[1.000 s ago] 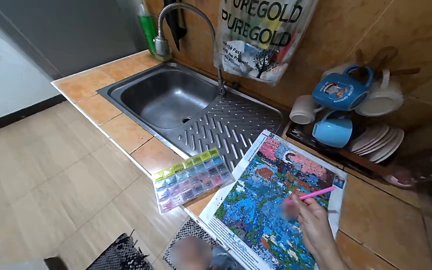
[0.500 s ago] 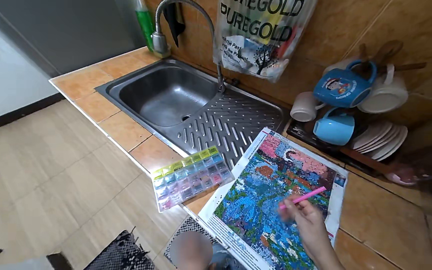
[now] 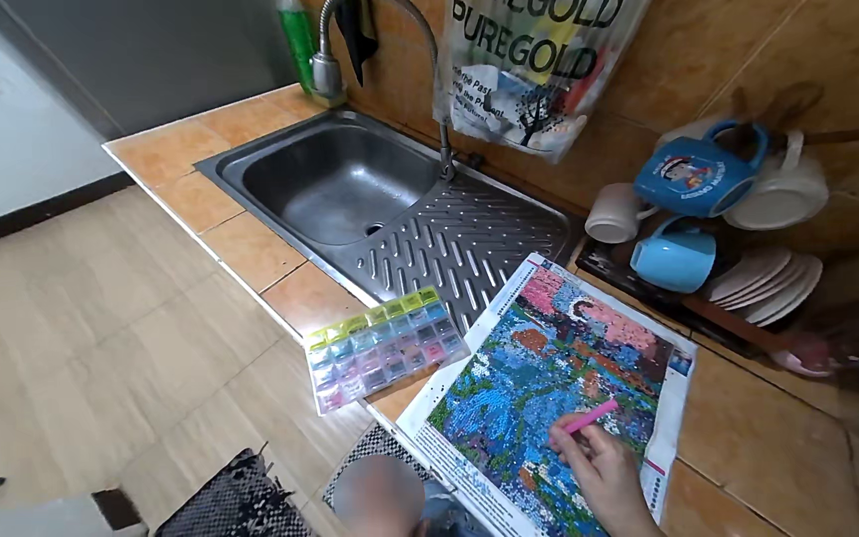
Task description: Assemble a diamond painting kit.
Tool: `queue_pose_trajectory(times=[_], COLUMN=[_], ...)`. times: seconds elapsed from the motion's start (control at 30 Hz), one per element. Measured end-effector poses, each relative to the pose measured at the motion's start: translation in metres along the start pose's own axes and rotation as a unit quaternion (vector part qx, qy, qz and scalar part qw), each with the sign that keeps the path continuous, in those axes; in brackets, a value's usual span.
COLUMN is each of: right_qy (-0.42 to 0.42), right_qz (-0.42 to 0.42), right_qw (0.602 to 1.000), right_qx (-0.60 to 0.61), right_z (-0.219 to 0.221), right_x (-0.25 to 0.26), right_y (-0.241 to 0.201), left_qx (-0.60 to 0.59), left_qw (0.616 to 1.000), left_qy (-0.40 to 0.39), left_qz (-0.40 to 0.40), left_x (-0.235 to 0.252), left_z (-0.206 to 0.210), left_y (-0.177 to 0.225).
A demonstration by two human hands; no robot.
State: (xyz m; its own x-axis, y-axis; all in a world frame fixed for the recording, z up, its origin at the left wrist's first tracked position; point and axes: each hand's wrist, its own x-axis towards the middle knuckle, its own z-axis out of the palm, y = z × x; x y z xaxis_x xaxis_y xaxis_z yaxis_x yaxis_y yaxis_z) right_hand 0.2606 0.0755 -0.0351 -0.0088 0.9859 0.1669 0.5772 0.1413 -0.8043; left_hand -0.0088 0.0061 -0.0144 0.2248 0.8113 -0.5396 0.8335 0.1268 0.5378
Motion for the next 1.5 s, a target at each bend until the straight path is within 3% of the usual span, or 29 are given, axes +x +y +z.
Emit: queue_pose_trajectory(times=[0.67, 1.5], right_qy=[0.003, 0.008], right_qz=[-0.045, -0.040], right_qw=[0.998, 0.999], right_qx=[-0.035, -0.019], right_z=[0.0039, 0.0101], right_x=[0.0003, 0.0035], right_y=[0.0057, 0.0037], left_qx=[0.005, -0.002], left_qw=[1.000, 1.000], left_qy=[-0.002, -0.009], left_qz=[0.000, -0.004], left_x=[-0.0008, -0.0005], left_z=[0.0011, -0.0001], left_y=[0.0005, 0.0014])
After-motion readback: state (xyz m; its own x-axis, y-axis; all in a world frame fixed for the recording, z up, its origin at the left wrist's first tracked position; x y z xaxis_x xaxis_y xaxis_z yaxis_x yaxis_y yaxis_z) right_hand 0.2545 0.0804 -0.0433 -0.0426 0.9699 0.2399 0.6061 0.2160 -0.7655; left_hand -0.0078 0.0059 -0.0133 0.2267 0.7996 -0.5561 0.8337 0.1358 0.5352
